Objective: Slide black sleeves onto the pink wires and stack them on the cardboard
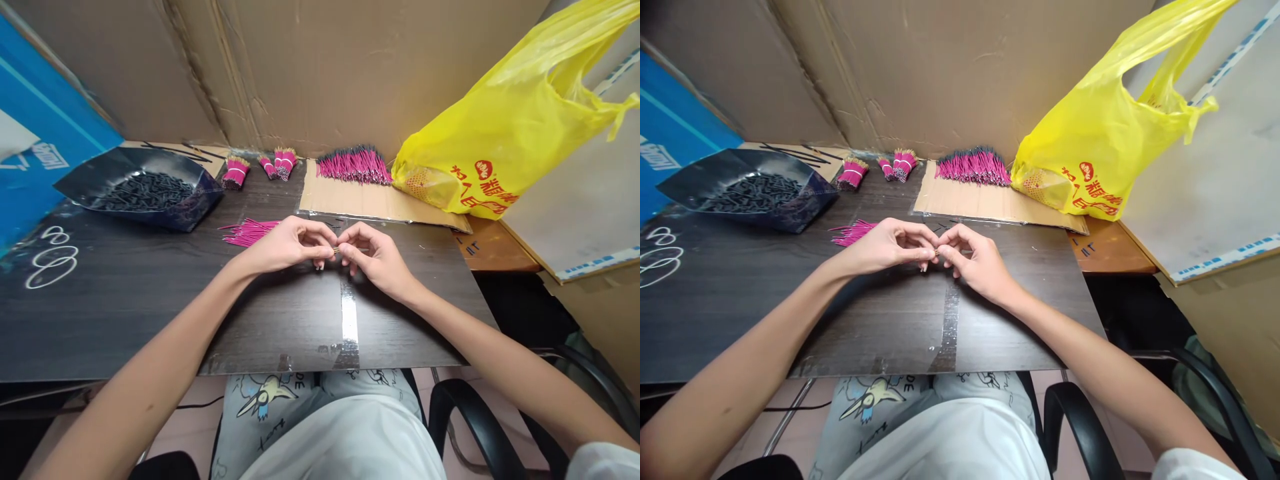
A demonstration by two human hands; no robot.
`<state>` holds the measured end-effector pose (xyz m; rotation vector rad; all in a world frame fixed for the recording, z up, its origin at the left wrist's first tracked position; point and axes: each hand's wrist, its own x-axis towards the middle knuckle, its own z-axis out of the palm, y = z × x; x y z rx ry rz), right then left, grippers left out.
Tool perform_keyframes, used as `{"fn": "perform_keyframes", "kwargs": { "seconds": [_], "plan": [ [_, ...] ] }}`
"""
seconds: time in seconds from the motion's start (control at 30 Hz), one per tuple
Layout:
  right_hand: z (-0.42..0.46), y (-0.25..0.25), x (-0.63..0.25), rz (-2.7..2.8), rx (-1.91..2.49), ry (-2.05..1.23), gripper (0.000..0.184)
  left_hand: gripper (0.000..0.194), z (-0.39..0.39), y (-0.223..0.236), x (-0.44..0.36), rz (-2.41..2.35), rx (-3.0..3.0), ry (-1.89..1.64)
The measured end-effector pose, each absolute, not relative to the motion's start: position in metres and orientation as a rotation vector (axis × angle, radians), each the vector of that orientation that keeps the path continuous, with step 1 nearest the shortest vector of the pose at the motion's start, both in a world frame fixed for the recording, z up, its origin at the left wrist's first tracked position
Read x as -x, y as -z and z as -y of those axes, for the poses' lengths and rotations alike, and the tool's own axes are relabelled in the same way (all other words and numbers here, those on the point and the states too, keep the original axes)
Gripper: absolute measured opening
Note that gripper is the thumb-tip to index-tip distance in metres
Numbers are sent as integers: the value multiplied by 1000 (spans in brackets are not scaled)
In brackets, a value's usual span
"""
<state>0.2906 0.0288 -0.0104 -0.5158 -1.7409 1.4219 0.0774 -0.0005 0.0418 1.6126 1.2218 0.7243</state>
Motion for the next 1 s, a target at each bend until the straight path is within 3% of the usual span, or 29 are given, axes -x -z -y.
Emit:
{"fn": "perform_keyframes", "kwargs": {
  "seconds": [0.2,0.4,0.5,1.0],
  "plan": [
    [-26,7,-293,1856,575,-1236,32,26,1,-45,-75,-1273,-1735,-591],
    [-47,-7,-312,2122,559,-654,9,26,1,-51,-71,-1320,-1774,-760],
    [-57,-10,-322,2292,573,-482,12,25,1,-51,-69,-1361,-1755,-854],
    [-55,0,-316,2762,722,-48,7,26,-7,-41,-68,-1404,-1688,-909]
  ]
}}
